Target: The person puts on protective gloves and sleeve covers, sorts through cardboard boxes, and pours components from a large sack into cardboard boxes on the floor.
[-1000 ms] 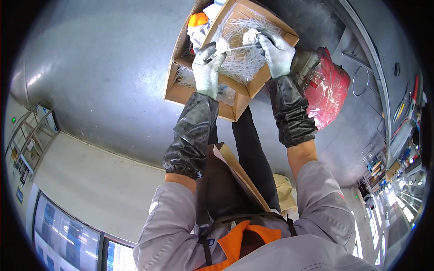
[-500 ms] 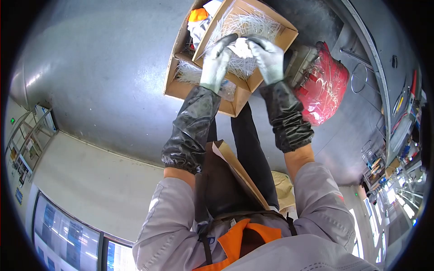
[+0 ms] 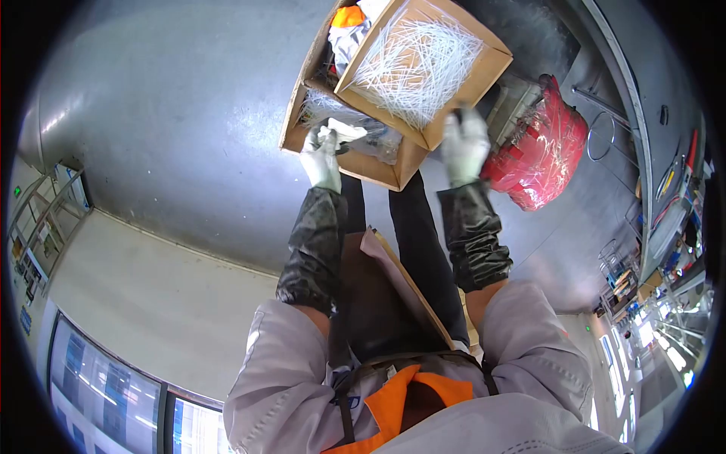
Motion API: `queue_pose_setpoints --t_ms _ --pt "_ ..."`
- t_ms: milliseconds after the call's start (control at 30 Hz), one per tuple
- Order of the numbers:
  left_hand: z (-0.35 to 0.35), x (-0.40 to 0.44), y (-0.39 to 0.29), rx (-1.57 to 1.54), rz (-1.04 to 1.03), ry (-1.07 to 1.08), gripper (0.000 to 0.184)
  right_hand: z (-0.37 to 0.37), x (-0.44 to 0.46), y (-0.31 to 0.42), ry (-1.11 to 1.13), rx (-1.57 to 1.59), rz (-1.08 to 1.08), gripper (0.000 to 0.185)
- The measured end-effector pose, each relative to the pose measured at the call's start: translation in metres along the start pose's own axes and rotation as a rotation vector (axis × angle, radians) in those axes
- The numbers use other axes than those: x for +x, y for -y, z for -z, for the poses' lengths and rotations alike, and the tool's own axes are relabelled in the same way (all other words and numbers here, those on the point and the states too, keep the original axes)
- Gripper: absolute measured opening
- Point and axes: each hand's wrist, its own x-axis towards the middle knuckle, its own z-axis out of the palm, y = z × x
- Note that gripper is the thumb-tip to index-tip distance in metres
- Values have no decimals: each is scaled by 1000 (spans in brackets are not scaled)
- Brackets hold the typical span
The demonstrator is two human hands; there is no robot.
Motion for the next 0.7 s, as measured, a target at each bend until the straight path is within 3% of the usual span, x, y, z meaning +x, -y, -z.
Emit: queue_pose_setpoints --t_ms 33,67,133,167,267,400,467,600,700 --pt "11 7 4 1 1 -9 27 0 9 -14 -156 -106 -18 46" --pt "21 18 13 8 -7 -32 27 -6 14 -25 -150 -104 -16 46" --pt "37 31 26 25 -15 -81 26 -17 25 -36 -184 -336 -308 47" --pt "42 33 30 27 -13 -92 26 -24 32 -41 -173 -334 -306 47" --pt "53 31 27 -5 -64 -60 30 -41 51 -56 134 -175 -445 42" --pt "72 18 6 49 -176 84 29 -13 26 -59 -22 166 -292 35" --pt "71 -3 -19 -8 -154 97 26 24 3 -51 17 256 -385 31" --pt "74 -69 -79 -85 -50 129 16 101 -47 7 235 229 -408 24" --pt "103 -117 -96 -98 2 229 11 112 -107 12 554 246 -682 25"
